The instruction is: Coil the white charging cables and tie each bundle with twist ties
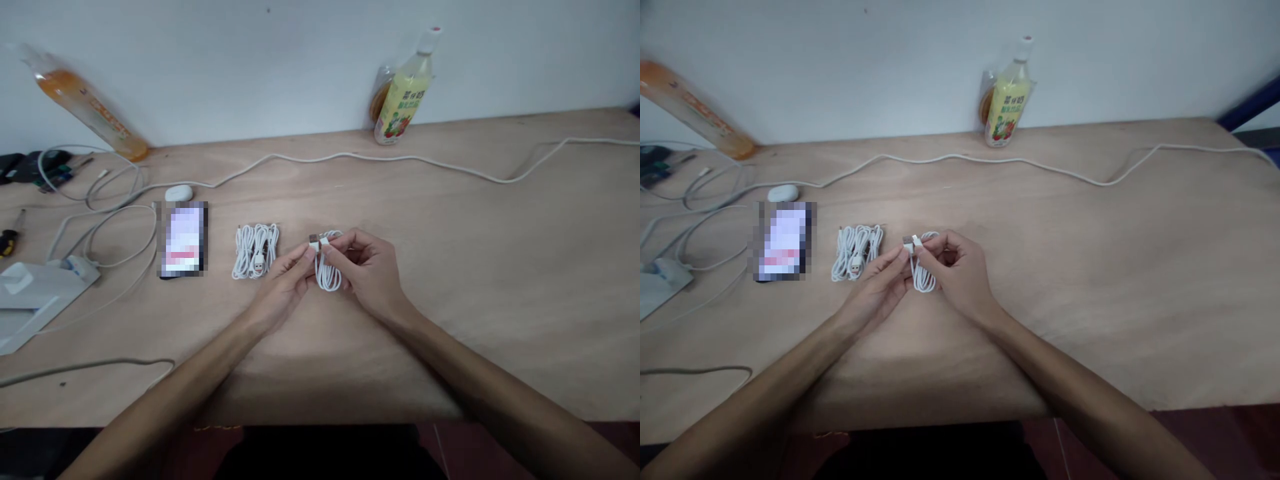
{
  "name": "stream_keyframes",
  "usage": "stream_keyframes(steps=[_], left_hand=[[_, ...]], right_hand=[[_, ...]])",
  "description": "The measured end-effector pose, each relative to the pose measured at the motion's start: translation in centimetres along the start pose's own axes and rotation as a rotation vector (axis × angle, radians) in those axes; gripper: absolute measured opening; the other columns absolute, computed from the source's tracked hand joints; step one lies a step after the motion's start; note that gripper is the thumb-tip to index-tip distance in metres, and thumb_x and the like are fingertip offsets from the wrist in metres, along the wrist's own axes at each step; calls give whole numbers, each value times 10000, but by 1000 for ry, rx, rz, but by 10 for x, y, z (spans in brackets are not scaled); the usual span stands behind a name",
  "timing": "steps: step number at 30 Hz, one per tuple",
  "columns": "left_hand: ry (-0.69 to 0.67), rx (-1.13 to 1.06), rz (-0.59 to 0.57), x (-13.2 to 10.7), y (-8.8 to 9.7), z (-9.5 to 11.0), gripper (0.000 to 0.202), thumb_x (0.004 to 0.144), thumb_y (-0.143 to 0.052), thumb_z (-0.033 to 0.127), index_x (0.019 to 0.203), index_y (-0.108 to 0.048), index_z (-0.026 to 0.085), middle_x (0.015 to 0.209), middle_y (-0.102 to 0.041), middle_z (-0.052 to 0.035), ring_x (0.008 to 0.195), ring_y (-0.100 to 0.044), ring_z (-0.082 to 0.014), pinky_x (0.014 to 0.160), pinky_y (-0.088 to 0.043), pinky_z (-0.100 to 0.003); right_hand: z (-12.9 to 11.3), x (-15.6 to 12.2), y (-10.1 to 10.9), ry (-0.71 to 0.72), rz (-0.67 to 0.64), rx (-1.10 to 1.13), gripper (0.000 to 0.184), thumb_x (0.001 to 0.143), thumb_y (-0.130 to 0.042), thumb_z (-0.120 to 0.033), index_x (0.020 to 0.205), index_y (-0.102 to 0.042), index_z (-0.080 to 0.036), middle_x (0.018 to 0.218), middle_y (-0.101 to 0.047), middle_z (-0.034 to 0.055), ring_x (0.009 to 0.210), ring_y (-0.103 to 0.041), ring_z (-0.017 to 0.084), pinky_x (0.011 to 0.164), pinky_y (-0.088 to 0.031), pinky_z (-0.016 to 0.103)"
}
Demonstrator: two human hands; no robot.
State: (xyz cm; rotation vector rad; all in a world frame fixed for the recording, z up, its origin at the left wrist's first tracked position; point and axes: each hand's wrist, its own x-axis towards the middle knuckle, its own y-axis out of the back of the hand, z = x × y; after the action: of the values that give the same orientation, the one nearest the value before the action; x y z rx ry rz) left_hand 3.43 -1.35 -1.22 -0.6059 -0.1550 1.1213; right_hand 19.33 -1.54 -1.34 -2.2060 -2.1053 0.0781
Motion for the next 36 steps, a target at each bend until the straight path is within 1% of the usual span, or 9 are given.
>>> stream_keyframes(steps=[5, 10, 19, 23, 31, 36], left_hand=[[-7, -5, -5, 1, 0, -1, 413, 999, -825, 472, 1297, -846, 186, 1204, -838, -139, 1163, -758, -296, 1000, -597, -404], [-5, -2, 8, 1, 0, 0, 407, 994, -831, 471, 1284, -851, 186, 1204, -839, -139, 1181, -754, -301, 1003, -596, -405], [-8, 4, 7, 0, 0, 0, 407, 991, -836, 473, 1276, -850, 183, 1194, -840, -131, 1162, -754, -289, 1001, -594, -393], [-12, 1, 9, 1, 0, 0, 418, 967, -861, 482, 1251, -858, 177, 1171, -841, -127, 1138, -759, -286, 989, -597, -387], [-6, -2, 0, 1, 0, 0, 444, 975, -851, 492, 1292, -850, 181, 1168, -840, -131, 1151, -759, -293, 992, -600, -395], [-18, -15, -7, 1, 0, -1, 418, 966, -865, 483, 1266, -863, 192, 1210, -842, -132, 1179, -754, -295, 1010, -595, -391]], right_hand=[[0, 0, -1, -11, 10, 38, 290, 820, -879, -466, 767, -705, -239, 663, -679, -36, 504, -558, 104, 462, -489, 251], [0, 0, 0, -29, 4, 38, 294, 813, -897, -467, 765, -715, -241, 686, -711, -23, 552, -612, 130, 495, -530, 271], [1, 1, -1, -3, 4, 55, 273, 815, -886, -435, 765, -707, -234, 668, -693, -35, 497, -542, 99, 476, -485, 253], [1, 1, -1, -3, 7, 56, 263, 811, -885, -418, 769, -709, -228, 653, -684, -41, 479, -518, 90, 468, -475, 247], [2, 0, -1, 8, 1, 78, 253, 822, -886, -397, 764, -706, -230, 666, -687, -45, 480, -514, 85, 497, -503, 256], [2, 1, -1, 38, 7, 58, 234, 827, -873, -372, 761, -700, -230, 674, -692, -41, 502, -540, 93, 509, -509, 255]])
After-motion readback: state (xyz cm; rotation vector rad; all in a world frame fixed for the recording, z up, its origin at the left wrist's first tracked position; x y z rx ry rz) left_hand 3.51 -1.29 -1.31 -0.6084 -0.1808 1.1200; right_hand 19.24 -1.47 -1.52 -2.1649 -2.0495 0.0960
